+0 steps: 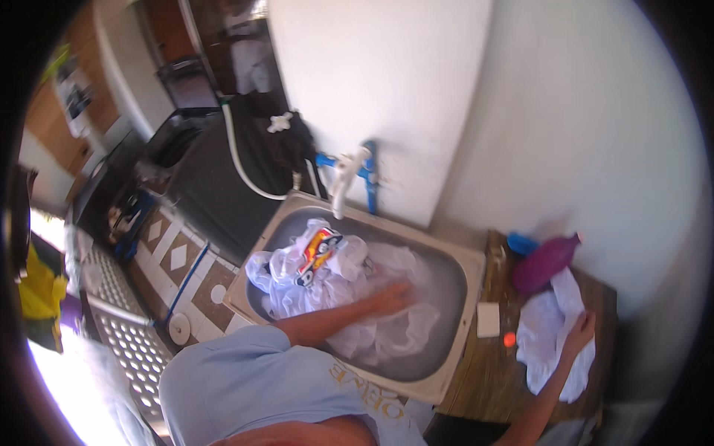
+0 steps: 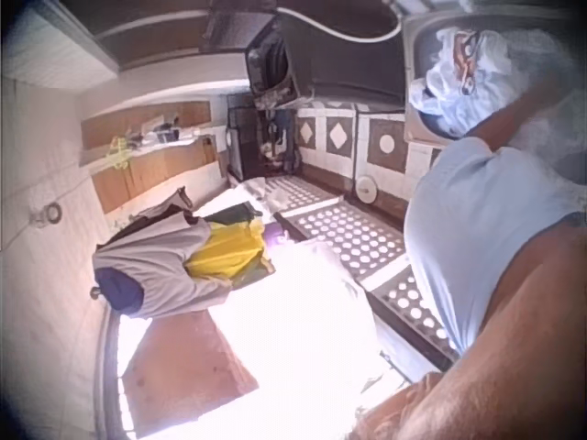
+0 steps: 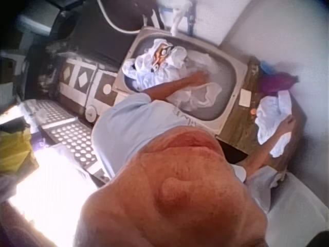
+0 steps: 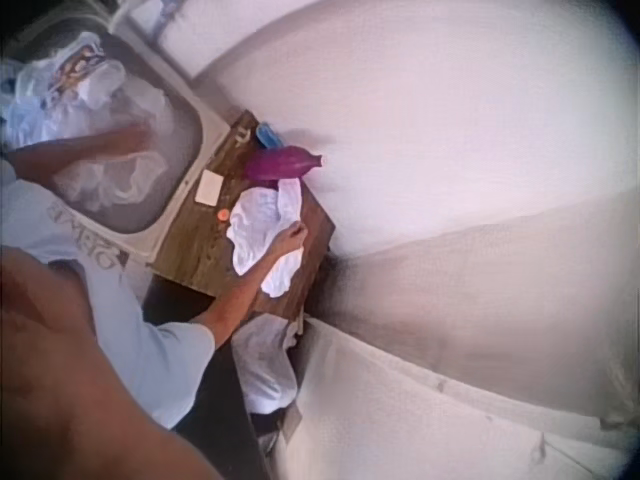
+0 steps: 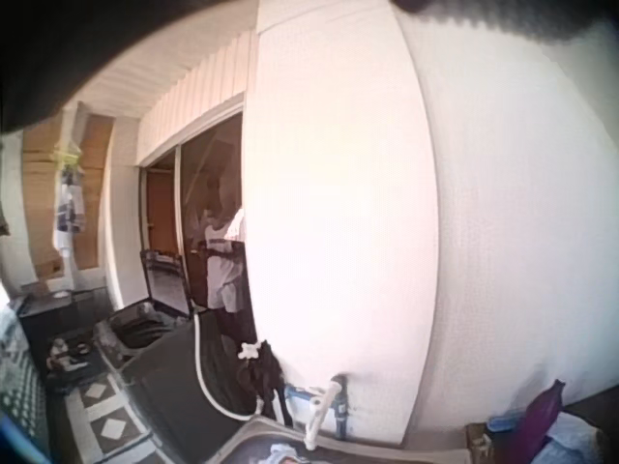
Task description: The person washes white shirts by hand in a basin, applying liquid from a purple bottle to stains and scrubbing them before rinsing.
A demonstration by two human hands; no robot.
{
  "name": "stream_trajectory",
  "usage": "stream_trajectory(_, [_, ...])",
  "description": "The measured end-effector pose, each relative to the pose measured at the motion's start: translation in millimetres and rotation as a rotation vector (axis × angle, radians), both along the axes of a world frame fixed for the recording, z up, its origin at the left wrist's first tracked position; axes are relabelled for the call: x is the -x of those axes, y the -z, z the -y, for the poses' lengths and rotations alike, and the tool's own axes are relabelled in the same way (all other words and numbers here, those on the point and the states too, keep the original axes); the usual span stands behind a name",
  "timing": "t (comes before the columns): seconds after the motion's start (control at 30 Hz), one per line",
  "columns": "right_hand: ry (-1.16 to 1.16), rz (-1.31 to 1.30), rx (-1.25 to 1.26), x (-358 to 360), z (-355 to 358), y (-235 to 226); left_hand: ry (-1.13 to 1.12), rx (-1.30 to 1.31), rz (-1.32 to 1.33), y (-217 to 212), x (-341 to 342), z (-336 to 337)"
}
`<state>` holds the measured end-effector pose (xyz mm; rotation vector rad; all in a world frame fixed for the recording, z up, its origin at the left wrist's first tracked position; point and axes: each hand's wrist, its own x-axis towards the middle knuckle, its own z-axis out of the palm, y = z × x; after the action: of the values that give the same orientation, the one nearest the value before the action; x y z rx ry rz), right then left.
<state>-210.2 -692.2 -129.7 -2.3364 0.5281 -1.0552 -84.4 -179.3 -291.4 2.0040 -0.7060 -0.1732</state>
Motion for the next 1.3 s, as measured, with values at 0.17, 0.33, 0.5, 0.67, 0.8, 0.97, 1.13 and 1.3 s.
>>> stream_trajectory(0.17, [0.167,0.023,0.023,4,-12,-62,0.030,0.156,-0.163,-4,-6,0])
stream_trajectory(0.33, [0.233,0.078,-0.048,41,2,-116,0.065,0.240,-0.175,5,-9,8])
stream_trajectory(0.5, [0.243,0.209,-0.125,84,3,-157,0.044,0.187,-0.142,-4,-8,8])
stream_trajectory(0.67, [0.343,0.342,-0.102,113,-16,-189,0.157,-0.193,-0.035,-21,-13,2])
stream_trajectory(0.8, [0.411,0.399,-0.069,145,-5,-212,0.249,-0.052,0.274,-31,-15,-1])
stream_trajectory(0.97, [0.363,0.413,-0.122,177,39,-245,0.318,-0.191,0.089,-27,-34,-9])
stream_trajectory(1.13, [0.360,0.680,-0.086,190,32,-306,0.349,-0.183,0.094,-28,-34,-3])
stream_trajectory(1.3, [0.419,0.517,-0.050,185,-94,-350,0.347,-0.251,0.202,-24,-43,-27])
